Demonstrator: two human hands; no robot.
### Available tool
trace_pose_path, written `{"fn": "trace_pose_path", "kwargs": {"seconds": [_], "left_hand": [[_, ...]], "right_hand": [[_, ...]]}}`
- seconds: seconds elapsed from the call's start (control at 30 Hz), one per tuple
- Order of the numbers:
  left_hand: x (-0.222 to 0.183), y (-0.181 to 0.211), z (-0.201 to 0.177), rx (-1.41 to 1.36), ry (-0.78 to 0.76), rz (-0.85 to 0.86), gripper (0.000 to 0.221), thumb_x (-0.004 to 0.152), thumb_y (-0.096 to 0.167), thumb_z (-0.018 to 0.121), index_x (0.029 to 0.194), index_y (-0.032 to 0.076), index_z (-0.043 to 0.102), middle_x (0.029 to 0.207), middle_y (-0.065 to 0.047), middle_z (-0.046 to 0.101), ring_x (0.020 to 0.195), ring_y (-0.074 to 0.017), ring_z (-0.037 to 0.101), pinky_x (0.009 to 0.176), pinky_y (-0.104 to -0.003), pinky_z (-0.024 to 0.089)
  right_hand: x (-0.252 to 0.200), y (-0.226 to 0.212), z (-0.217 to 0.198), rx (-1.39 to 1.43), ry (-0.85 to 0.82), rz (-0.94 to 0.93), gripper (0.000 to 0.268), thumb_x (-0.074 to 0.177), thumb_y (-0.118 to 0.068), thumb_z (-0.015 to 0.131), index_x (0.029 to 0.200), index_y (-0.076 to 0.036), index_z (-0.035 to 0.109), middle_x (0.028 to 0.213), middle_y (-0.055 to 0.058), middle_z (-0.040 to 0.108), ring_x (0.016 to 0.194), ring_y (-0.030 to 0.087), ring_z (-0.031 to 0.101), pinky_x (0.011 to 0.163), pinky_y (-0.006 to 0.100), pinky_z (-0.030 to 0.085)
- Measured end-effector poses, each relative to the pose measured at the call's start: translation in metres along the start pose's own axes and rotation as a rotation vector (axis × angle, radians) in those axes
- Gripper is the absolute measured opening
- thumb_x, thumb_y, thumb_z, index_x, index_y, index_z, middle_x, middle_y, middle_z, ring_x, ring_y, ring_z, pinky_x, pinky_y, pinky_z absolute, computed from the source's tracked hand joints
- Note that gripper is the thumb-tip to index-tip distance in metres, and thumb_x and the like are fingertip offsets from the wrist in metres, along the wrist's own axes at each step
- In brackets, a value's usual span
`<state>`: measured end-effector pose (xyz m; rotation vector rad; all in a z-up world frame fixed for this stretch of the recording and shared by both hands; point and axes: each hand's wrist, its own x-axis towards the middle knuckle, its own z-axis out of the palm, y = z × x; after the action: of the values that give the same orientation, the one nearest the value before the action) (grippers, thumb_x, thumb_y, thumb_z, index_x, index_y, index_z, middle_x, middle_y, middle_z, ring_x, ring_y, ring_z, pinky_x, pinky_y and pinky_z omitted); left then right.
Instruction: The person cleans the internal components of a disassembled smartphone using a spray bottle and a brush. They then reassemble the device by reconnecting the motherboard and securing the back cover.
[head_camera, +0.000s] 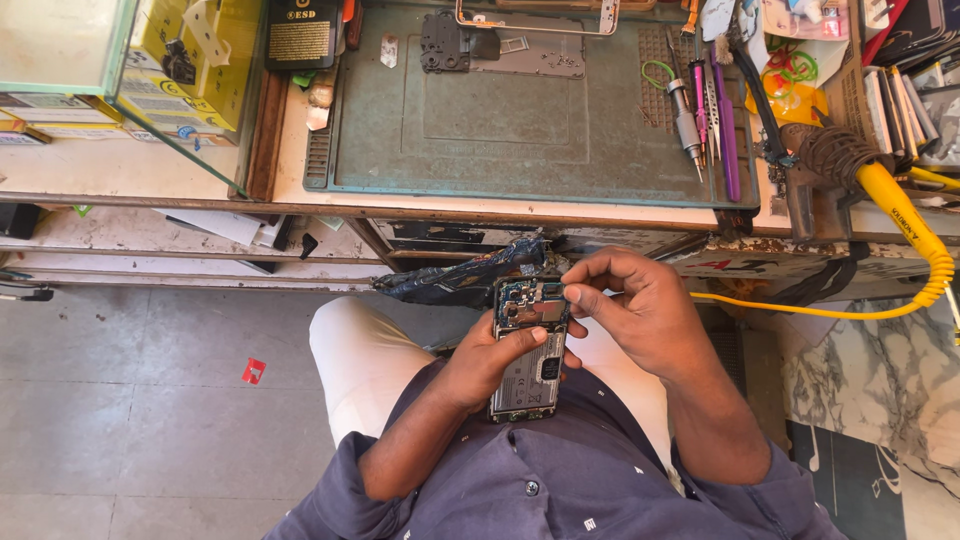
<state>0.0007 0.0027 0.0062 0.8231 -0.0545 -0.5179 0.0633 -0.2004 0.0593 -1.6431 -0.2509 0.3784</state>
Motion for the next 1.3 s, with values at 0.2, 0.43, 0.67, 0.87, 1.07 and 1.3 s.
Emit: {"fn": "trace_pose_path", "kwargs": {"seconds": [0.2,0.43,0.67,0.87,1.07,1.3], "left_hand": [[0.0,-0.004,-0.006,-0.053,-0.054,0.039,0.055,0.1,0.021,0.062,0.148,-0.001,0.049,0.128,-0.02,0.066,0.105,-0.0299,0.073,0.087,-0.039,0.061],[-0.001,-0.012,-0.011,-0.162,-0.117,0.095,0.08,0.103,0.06,0.05,0.154,-0.001,0.041,0.133,-0.021,0.062,0.112,-0.0318,0.069,0.088,-0.043,0.061],[-0.001,-0.013,-0.011,-0.253,-0.133,0.15,0.097,0.098,0.076,0.042,0.163,0.005,0.033,0.133,-0.02,0.061,0.113,-0.0304,0.068,0.091,-0.045,0.06],[0.001,-0.003,-0.002,-0.388,-0.007,0.183,0.094,0.099,0.077,0.029,0.162,0.008,0.033,0.127,-0.017,0.064,0.109,-0.0303,0.07,0.089,-0.047,0.062],[-0.001,0.008,0.008,-0.508,0.022,0.27,0.091,0.104,0.074,0.028,0.161,0.004,0.037,0.122,-0.017,0.067,0.109,-0.0277,0.071,0.093,-0.043,0.061],[-0.002,0.011,0.011,-0.577,0.004,0.292,0.087,0.105,0.073,0.029,0.16,0.006,0.039,0.118,-0.015,0.068,0.106,-0.0256,0.071,0.091,-0.041,0.061]], "right_hand": [[-0.002,0.01,-0.003,0.121,-0.05,-0.028,0.013,0.093,0.0,0.072,0.105,0.001,0.067,0.099,0.005,0.066,0.088,0.011,0.064,0.079,0.027,0.056],[-0.009,0.014,0.0,0.117,-0.054,-0.164,0.011,0.097,0.0,0.069,0.107,0.0,0.064,0.105,0.005,0.061,0.095,0.011,0.061,0.086,0.028,0.053],[-0.018,0.008,0.008,0.031,0.02,-0.344,0.012,0.098,0.005,0.067,0.107,-0.001,0.062,0.109,0.007,0.059,0.1,0.012,0.061,0.091,0.028,0.053],[-0.032,0.0,0.021,-0.385,0.147,-0.608,0.017,0.091,0.002,0.074,0.102,-0.004,0.062,0.105,0.007,0.064,0.102,0.018,0.069,0.092,0.031,0.057],[-0.036,0.008,0.028,-0.571,0.175,-0.764,0.02,0.087,-0.007,0.08,0.099,-0.007,0.064,0.103,0.006,0.066,0.103,0.023,0.074,0.088,0.033,0.063],[-0.034,0.02,0.031,-0.573,0.151,-0.857,0.017,0.088,-0.003,0.079,0.1,-0.007,0.067,0.105,0.007,0.066,0.104,0.025,0.074,0.09,0.035,0.064]]}}
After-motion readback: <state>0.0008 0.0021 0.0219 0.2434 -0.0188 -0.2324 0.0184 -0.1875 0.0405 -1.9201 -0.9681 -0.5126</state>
